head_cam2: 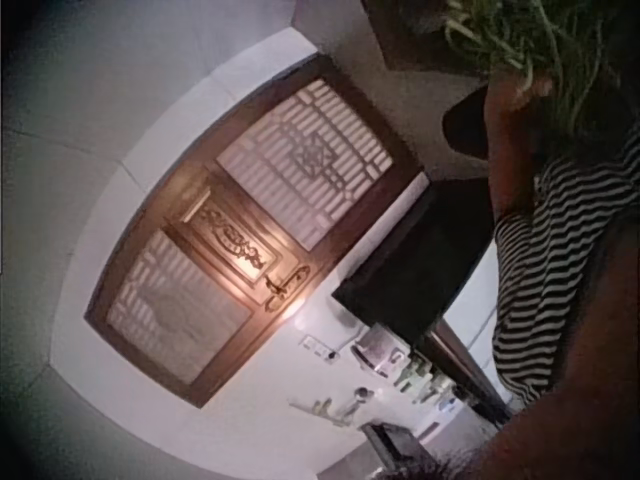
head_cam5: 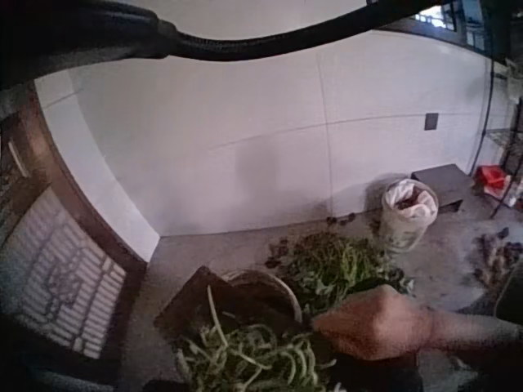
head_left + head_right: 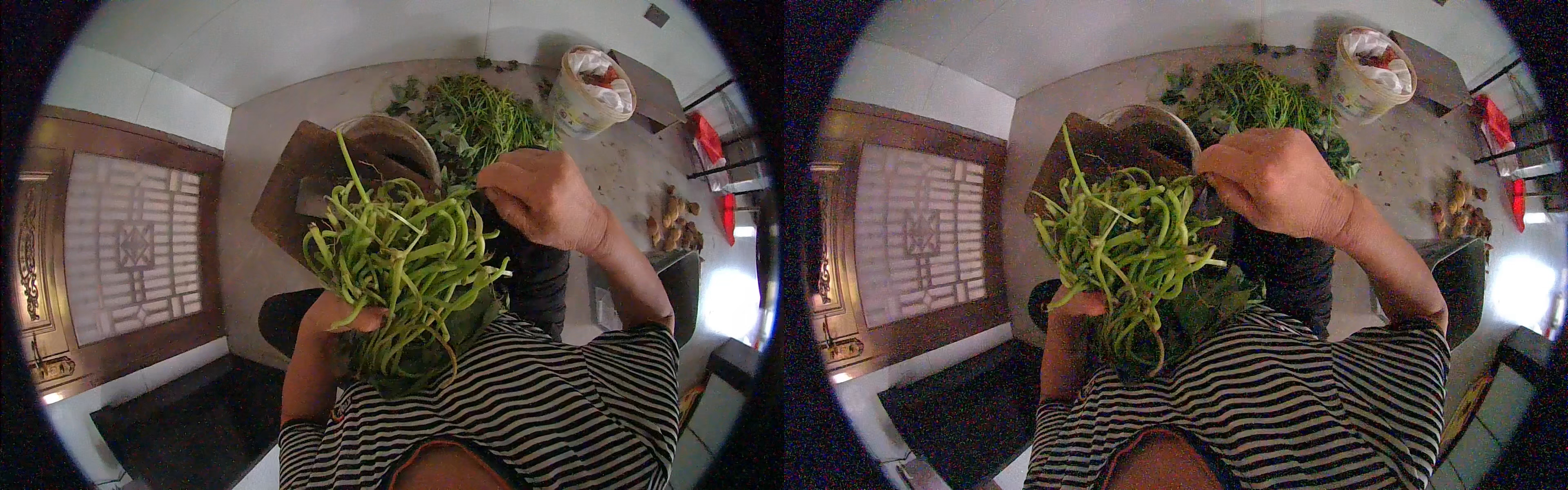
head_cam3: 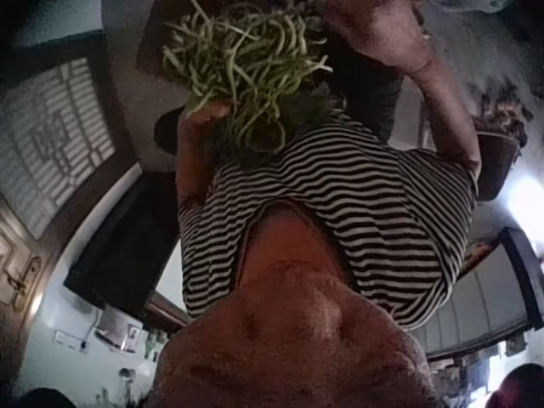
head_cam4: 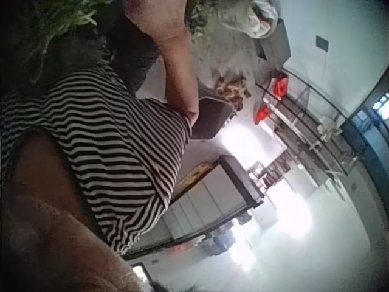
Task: The person sits on the floor and chops leafy green vegetables on a wooden cutting board using a large knife. They gather the chopped pieces into a pile and continue chopping more vegetables from a nearby pile.
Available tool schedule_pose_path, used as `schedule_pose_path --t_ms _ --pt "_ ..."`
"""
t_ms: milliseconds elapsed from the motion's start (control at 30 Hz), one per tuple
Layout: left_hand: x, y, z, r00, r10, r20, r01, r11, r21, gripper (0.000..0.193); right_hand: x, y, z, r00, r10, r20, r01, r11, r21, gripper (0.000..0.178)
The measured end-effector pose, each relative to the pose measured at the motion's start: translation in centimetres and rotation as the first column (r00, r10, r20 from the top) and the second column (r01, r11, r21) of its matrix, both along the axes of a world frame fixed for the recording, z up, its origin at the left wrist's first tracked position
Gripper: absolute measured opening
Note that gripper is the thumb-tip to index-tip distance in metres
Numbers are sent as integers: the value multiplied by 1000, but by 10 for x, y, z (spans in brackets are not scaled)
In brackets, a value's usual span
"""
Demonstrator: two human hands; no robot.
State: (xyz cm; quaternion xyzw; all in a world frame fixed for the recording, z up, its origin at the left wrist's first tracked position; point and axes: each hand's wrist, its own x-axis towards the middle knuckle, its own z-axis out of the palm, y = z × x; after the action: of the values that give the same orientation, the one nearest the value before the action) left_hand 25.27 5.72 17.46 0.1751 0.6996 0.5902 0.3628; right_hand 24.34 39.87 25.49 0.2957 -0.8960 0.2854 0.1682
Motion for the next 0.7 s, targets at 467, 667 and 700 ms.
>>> schedule_pose_path --t_ms 467,667,700 --pt "-6 44 51 968 -72 238 82 996 -35 66 5 9 -21 985 -49 167 73 987 -145 12" --pt "-9 61 69 939 -122 322 145 988 -48 71 19 -21 -20 834 52 549 451 507 -735 14" --pt "-8 60 66 937 -152 315 170 985 -31 72 20 -25 -19 835 39 548 477 443 -759 14"
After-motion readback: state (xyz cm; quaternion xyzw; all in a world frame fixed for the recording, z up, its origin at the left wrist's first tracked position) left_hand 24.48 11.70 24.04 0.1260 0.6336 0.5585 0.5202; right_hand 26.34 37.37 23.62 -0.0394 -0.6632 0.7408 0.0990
